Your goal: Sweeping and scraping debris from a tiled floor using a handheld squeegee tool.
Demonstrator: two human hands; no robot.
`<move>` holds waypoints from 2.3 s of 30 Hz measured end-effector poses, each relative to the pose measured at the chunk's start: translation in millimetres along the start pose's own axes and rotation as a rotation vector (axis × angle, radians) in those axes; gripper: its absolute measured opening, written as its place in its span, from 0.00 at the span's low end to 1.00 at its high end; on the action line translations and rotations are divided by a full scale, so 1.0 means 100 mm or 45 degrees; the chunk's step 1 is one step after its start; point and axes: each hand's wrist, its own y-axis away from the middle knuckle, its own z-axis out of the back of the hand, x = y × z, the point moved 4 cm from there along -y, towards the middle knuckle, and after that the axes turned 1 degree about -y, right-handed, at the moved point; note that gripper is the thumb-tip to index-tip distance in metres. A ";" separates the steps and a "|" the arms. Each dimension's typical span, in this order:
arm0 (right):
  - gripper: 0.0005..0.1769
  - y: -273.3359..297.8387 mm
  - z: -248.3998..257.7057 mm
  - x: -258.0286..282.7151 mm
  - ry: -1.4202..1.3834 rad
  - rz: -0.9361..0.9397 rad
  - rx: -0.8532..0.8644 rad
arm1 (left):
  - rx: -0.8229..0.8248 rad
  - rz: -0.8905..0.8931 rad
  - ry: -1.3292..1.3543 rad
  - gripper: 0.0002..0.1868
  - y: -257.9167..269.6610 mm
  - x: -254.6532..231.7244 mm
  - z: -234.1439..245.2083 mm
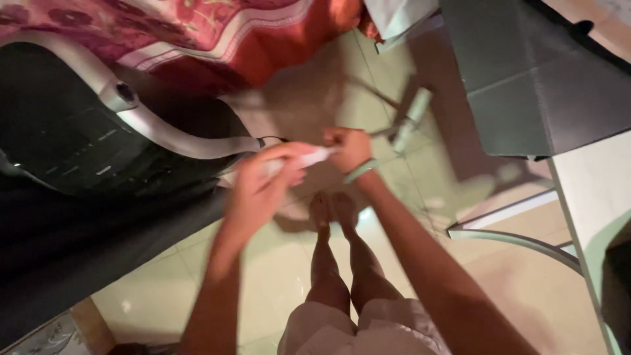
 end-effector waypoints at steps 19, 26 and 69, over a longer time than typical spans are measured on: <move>0.20 0.91 0.37 -0.51 -0.071 -0.030 0.476 | -0.043 0.049 -0.213 0.08 0.44 0.26 -1.02; 0.14 0.63 0.38 0.42 -0.025 0.076 0.284 | -0.112 0.180 0.036 0.13 0.54 -0.34 -0.29; 0.07 3.03 -0.21 -1.31 0.242 0.141 0.160 | 0.314 0.003 -1.447 0.09 2.20 1.68 -1.81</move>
